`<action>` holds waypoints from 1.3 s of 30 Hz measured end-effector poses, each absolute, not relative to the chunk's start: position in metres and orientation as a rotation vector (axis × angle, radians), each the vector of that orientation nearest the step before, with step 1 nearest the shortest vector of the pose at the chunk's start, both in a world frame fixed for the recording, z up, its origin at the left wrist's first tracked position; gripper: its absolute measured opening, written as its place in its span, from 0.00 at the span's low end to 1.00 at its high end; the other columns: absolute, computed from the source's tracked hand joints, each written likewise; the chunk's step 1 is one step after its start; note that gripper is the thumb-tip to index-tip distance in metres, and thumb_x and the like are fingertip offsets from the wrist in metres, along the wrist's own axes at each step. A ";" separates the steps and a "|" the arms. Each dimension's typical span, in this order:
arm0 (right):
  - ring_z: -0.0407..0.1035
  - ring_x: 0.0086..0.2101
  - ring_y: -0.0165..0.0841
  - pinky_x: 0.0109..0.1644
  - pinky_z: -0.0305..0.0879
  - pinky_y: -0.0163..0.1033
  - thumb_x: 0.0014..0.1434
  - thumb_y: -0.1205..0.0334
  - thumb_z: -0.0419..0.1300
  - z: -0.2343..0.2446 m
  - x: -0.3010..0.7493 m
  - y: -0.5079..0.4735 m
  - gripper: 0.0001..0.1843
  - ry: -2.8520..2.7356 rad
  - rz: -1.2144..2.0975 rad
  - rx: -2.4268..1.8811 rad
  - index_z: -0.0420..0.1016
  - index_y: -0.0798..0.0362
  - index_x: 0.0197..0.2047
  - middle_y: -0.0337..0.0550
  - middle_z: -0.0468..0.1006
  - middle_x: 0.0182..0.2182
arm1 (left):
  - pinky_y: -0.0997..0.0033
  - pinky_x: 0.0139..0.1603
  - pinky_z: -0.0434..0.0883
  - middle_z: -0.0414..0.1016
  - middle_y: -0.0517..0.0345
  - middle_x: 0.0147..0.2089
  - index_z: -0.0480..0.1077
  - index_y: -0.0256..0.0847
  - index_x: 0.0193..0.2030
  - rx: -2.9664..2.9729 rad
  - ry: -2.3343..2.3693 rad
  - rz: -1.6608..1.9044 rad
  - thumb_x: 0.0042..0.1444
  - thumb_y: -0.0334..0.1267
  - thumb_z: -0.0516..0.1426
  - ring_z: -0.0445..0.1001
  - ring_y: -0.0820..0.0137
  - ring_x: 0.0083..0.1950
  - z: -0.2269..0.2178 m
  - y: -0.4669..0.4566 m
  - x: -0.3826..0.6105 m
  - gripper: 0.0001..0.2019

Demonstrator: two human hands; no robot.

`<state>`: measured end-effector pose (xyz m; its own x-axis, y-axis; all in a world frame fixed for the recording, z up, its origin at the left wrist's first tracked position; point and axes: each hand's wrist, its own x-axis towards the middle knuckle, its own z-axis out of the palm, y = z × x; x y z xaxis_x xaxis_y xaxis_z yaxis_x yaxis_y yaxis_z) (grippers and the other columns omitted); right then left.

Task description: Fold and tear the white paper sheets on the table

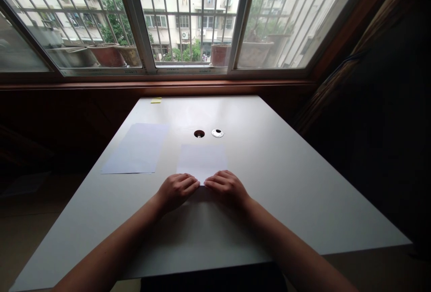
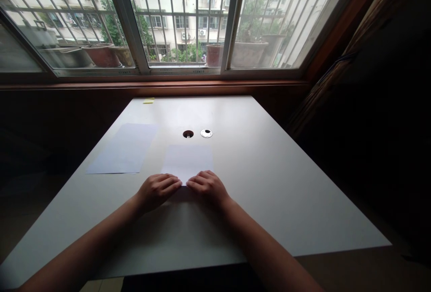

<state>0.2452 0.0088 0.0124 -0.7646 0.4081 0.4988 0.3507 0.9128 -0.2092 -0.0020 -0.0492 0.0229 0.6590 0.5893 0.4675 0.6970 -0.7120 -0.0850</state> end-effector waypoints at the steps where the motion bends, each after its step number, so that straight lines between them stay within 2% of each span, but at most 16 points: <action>1: 0.72 0.39 0.34 0.45 0.63 0.42 0.67 0.64 0.57 0.013 0.245 0.008 0.10 -2.503 0.089 -0.535 0.78 0.46 0.47 0.42 0.83 0.41 | 0.67 0.37 0.73 0.79 0.54 0.41 0.71 0.41 0.48 -2.590 -1.042 -0.611 0.66 0.31 0.53 0.77 0.66 0.43 0.022 -0.049 0.000 0.08; 5: 0.71 0.40 0.35 0.46 0.62 0.44 0.66 0.67 0.59 0.020 0.242 0.001 0.08 -2.487 -0.092 -0.545 0.77 0.51 0.47 0.43 0.82 0.41 | 0.67 0.36 0.72 0.78 0.54 0.40 0.72 0.39 0.48 -2.498 -1.070 -0.630 0.65 0.31 0.55 0.76 0.67 0.41 0.017 -0.050 0.004 0.07; 10: 0.69 0.41 0.37 0.46 0.62 0.45 0.65 0.69 0.58 0.025 0.236 -0.009 0.09 -2.496 -0.203 -0.536 0.76 0.53 0.47 0.44 0.81 0.42 | 0.65 0.41 0.75 0.78 0.53 0.42 0.72 0.38 0.50 -2.489 -1.055 -0.687 0.64 0.29 0.56 0.76 0.65 0.47 0.015 -0.055 0.007 0.09; 14: 0.69 0.40 0.36 0.45 0.62 0.45 0.65 0.69 0.59 0.024 0.234 -0.012 0.08 -2.472 -0.218 -0.521 0.76 0.53 0.47 0.44 0.81 0.41 | 0.63 0.42 0.76 0.79 0.53 0.43 0.72 0.38 0.51 -2.482 -1.041 -0.742 0.62 0.28 0.57 0.76 0.62 0.49 0.014 -0.059 0.008 0.11; 19: 0.69 0.39 0.35 0.45 0.63 0.45 0.64 0.69 0.59 0.024 0.237 -0.014 0.09 -2.463 -0.206 -0.477 0.76 0.53 0.47 0.43 0.81 0.42 | 0.65 0.41 0.76 0.80 0.54 0.42 0.72 0.38 0.50 -2.487 -1.004 -0.790 0.62 0.28 0.58 0.77 0.63 0.50 0.015 -0.060 0.006 0.10; 28: 0.69 0.39 0.35 0.46 0.63 0.45 0.63 0.70 0.61 0.027 0.258 -0.008 0.09 -2.472 -0.182 -0.476 0.76 0.53 0.46 0.42 0.82 0.40 | 0.65 0.46 0.77 0.80 0.56 0.44 0.73 0.39 0.50 -2.499 -0.977 -0.790 0.62 0.28 0.59 0.77 0.64 0.54 0.018 -0.059 -0.005 0.10; 39: 0.70 0.38 0.33 0.46 0.64 0.44 0.60 0.72 0.63 0.027 0.325 0.009 0.13 -2.510 -0.227 -0.488 0.76 0.51 0.48 0.41 0.82 0.41 | 0.66 0.43 0.77 0.80 0.56 0.42 0.73 0.39 0.49 -2.470 -0.964 -0.801 0.61 0.28 0.59 0.77 0.63 0.52 0.016 -0.056 -0.003 0.10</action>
<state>0.3247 0.0091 0.0272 -0.7728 0.2936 0.5627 0.3898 0.9192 0.0557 -0.0031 -0.0561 0.0161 0.6044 0.4942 0.6249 0.7046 -0.6976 -0.1299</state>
